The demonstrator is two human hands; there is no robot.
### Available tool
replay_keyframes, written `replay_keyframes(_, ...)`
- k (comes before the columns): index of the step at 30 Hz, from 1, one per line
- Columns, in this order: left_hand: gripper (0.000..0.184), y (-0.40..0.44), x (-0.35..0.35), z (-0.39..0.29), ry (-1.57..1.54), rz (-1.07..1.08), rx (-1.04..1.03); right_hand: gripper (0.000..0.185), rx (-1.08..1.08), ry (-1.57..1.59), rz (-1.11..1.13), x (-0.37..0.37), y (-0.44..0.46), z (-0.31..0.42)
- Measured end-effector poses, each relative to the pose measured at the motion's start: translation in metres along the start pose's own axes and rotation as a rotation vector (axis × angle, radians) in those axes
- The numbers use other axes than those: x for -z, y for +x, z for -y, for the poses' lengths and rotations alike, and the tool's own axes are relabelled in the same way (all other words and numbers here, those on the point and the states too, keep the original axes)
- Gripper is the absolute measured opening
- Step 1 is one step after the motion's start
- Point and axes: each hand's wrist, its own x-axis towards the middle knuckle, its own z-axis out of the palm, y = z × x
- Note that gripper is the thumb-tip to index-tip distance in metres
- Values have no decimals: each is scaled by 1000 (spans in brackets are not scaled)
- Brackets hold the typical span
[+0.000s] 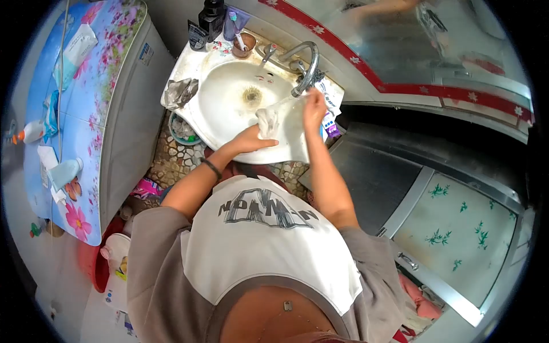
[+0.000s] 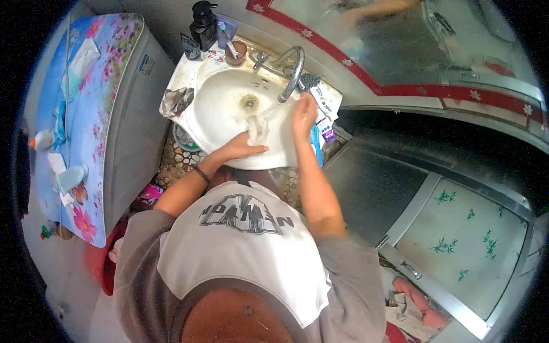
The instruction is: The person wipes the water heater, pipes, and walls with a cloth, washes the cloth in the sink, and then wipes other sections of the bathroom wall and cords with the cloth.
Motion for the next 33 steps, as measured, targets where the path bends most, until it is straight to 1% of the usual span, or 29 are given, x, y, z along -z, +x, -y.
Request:
replay_keyframes(2,56,-20,23,-22,-123,46,77,24,55,-64,-91,0,37,-3)
replay_keyframes(3,52,-32,32,-42,-118,40,138,25,50,-126,11,-3,53,-5)
replay_keyframes(5,51,-43,43,-40,-127,-29,108,28,39,-244,224,-10,69,2)
replay_keyframes(8,55,-61,63,-51,-121,-112,116,31,-169,-204,306,-16,61,37)
replay_keyframes(9,56,-66,66,-53,-145,-151,103,25,-214,-127,316,-21,60,30)
replay_keyframes(11,62,-70,72,-49,-182,-179,70,25,-389,166,307,-25,50,36)
replay_keyframes(13,63,-70,74,-48,-250,-247,113,28,-560,473,293,-23,44,42)
replay_keyframes(15,62,-70,74,-47,-316,-298,140,29,-594,484,218,-11,31,48)
replay_keyframes(16,61,-71,73,-50,-316,-252,157,30,-609,488,181,-4,24,52)
replay_keyframes(17,60,-71,72,-54,-316,-207,174,32,-520,303,209,2,16,44)
replay_keyframes(19,55,-72,67,-68,-286,-128,240,33,-521,285,249,12,-19,42)
replay_keyframes(20,56,-71,59,-68,-297,-87,205,33,-515,277,271,19,-39,48)
replay_keyframes(22,57,-67,40,-65,-319,-4,127,32,-537,529,448,33,-89,70)
replay_keyframes(23,52,-66,34,-73,-345,79,170,33,-494,547,498,42,-111,83)
replay_keyframes(24,50,-66,27,-76,-347,101,151,35,-454,561,544,52,-129,94)
replay_keyframes(26,47,-64,7,-83,-347,171,117,29,-297,458,479,71,-152,107)
replay_keyframes(27,44,-61,-4,-86,-333,143,86,27,-221,401,435,83,-159,107)
replay_keyframes(29,40,-60,-28,-90,-310,91,28,21,-143,325,188,108,-171,91)
replay_keyframes(30,37,-60,-38,-91,-298,65,2,18,-109,286,66,120,-178,81)
replay_keyframes(31,30,-54,-43,-80,-287,53,67,13,-215,282,-6,140,-184,83)
replay_keyframes(32,23,-55,-53,-81,-402,-2,98,14,-228,550,-68,156,-193,82)
replay_keyframes(33,20,-59,-65,-82,-530,12,96,16,-231,604,-153,175,-204,82)
